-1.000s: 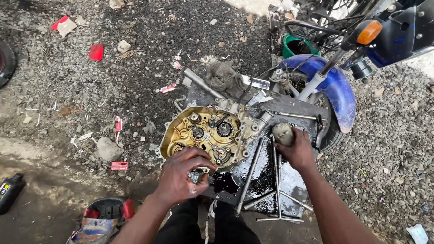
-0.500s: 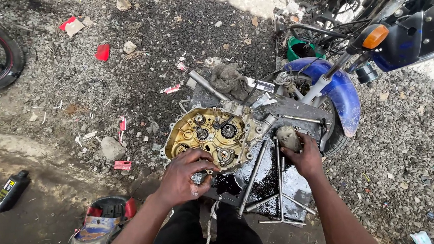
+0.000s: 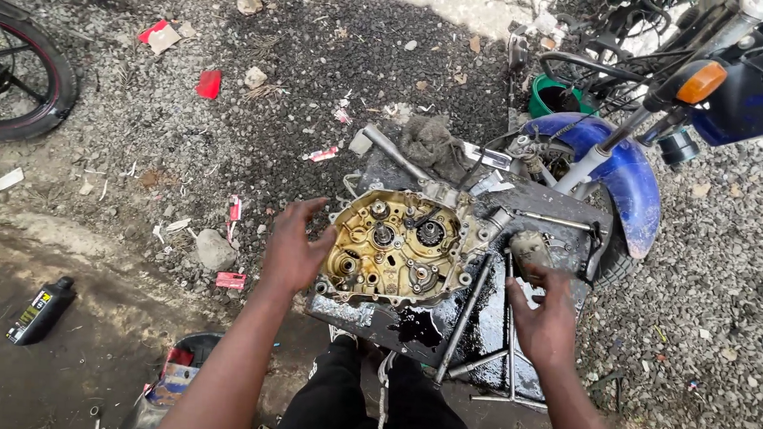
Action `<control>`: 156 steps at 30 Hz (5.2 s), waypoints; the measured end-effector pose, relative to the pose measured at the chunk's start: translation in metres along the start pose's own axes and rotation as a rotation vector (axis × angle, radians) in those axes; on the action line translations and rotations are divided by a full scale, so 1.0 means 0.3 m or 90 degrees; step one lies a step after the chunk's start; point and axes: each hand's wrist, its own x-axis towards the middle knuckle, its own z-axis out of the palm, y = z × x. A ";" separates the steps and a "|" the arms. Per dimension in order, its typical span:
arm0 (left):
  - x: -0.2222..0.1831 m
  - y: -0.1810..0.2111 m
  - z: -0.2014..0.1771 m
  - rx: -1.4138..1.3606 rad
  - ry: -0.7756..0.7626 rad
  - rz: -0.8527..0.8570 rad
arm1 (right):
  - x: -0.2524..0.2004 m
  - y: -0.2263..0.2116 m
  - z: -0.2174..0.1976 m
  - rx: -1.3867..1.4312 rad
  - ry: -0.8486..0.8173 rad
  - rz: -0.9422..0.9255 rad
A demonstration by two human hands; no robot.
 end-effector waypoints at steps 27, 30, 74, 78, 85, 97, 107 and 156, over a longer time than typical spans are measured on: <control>0.042 0.151 -0.009 0.007 -0.219 -0.056 | 0.030 0.117 0.101 -0.068 0.137 -0.066; 0.036 0.135 0.005 0.007 -0.214 -0.055 | 0.185 0.309 0.105 -0.158 0.154 -0.081; 0.025 0.178 0.018 -0.057 -0.204 -0.101 | 0.174 0.485 0.063 -0.106 -0.045 0.099; 0.031 0.168 0.010 -0.019 -0.189 -0.086 | 0.122 0.415 0.019 -0.150 -0.074 0.073; 0.083 0.180 0.013 0.055 -0.237 -0.218 | 0.199 0.262 -0.167 -0.277 0.230 0.031; 0.095 0.148 0.030 0.014 -0.236 -0.201 | 0.497 0.300 -0.102 -0.274 -0.072 0.258; 0.108 0.132 0.040 0.045 -0.230 -0.175 | 0.515 0.310 -0.137 -0.282 -0.097 0.258; -0.158 -0.010 0.018 -0.731 -0.566 -0.070 | -0.582 -0.496 0.168 0.263 -0.021 0.041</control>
